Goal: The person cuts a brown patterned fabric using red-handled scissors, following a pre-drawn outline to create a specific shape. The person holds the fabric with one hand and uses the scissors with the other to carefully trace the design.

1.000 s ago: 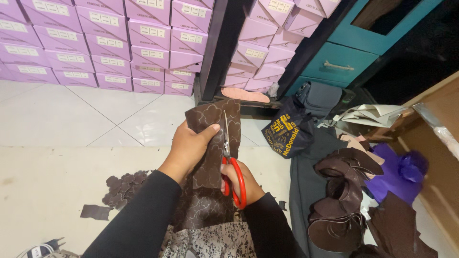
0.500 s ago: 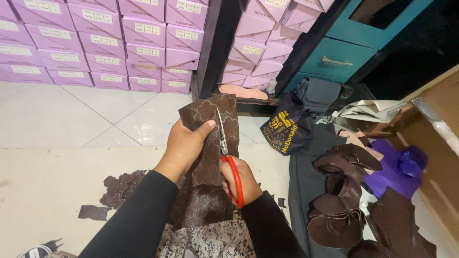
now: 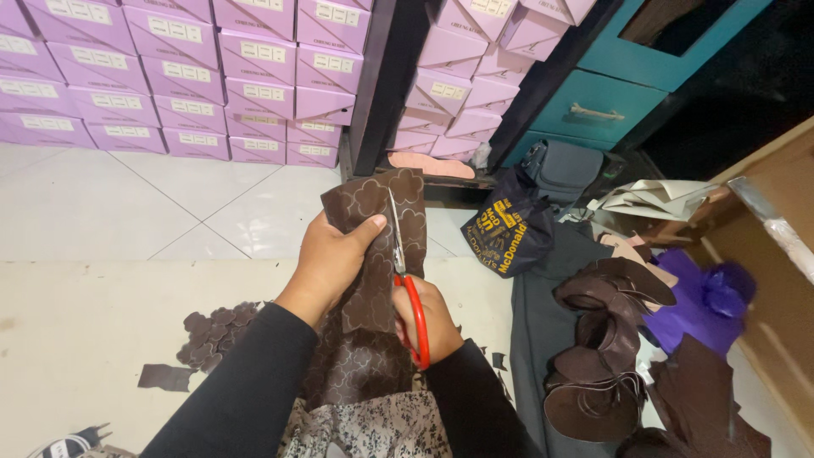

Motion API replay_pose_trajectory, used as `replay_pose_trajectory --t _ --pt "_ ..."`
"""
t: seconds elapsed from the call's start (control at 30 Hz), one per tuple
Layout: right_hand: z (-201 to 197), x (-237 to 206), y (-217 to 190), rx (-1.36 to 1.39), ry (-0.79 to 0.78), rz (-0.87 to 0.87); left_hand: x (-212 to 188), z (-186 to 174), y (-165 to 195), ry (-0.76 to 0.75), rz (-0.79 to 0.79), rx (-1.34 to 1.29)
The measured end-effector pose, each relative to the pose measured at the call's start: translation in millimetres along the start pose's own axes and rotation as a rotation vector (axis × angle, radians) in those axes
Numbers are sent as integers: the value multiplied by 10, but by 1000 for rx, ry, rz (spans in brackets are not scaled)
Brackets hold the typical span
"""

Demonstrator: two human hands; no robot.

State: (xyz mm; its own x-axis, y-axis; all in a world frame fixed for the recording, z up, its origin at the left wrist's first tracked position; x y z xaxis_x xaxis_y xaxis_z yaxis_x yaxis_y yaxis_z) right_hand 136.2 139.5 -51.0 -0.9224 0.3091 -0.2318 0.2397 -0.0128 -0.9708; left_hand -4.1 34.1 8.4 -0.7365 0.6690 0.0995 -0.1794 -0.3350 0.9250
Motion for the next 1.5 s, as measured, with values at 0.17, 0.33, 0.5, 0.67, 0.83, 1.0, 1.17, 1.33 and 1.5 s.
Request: replay_pose_trajectory --t 0.17,0.33,0.5,0.67,0.83,1.0,1.17,1.33,1.5 --pt "28 13 -42 3 -63 -24 4 -30 -5 48 -35 22" --pt "64 -26 -61 35 -117 -46 23 -114 6 51 -28 -32" --pt "47 -10 -37 6 -56 23 35 -109 -18 54 -29 -36" --pt "63 -17 -27 22 -50 26 39 -96 -36 34 -37 -64" --pt "89 -36 -39 26 -31 16 7 -93 -10 45 5 57" --pt "102 -24 -33 35 -28 9 15 -69 1 36 22 50" --pt "23 16 -24 22 -7 9 8 -25 -1 -2 -16 133" --pt "10 2 -8 57 -2 -1 -13 4 -5 20 -34 55" --pt "-20 23 -7 -12 10 -7 14 28 -43 -8 -41 -61"
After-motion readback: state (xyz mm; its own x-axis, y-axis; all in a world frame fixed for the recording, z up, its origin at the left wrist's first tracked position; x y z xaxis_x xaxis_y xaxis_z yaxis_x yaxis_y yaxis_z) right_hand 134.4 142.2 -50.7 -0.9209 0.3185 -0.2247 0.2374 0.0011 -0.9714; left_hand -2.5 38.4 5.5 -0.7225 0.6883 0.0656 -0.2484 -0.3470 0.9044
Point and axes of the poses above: each hand's wrist, its own x-axis towards the middle knuckle, its own z-axis out of the palm, y = z × x, the point moved 5 cm from there along x, towards the middle knuckle, and after that the axes turned 9 degrees about -y, right-handed, at the moved point
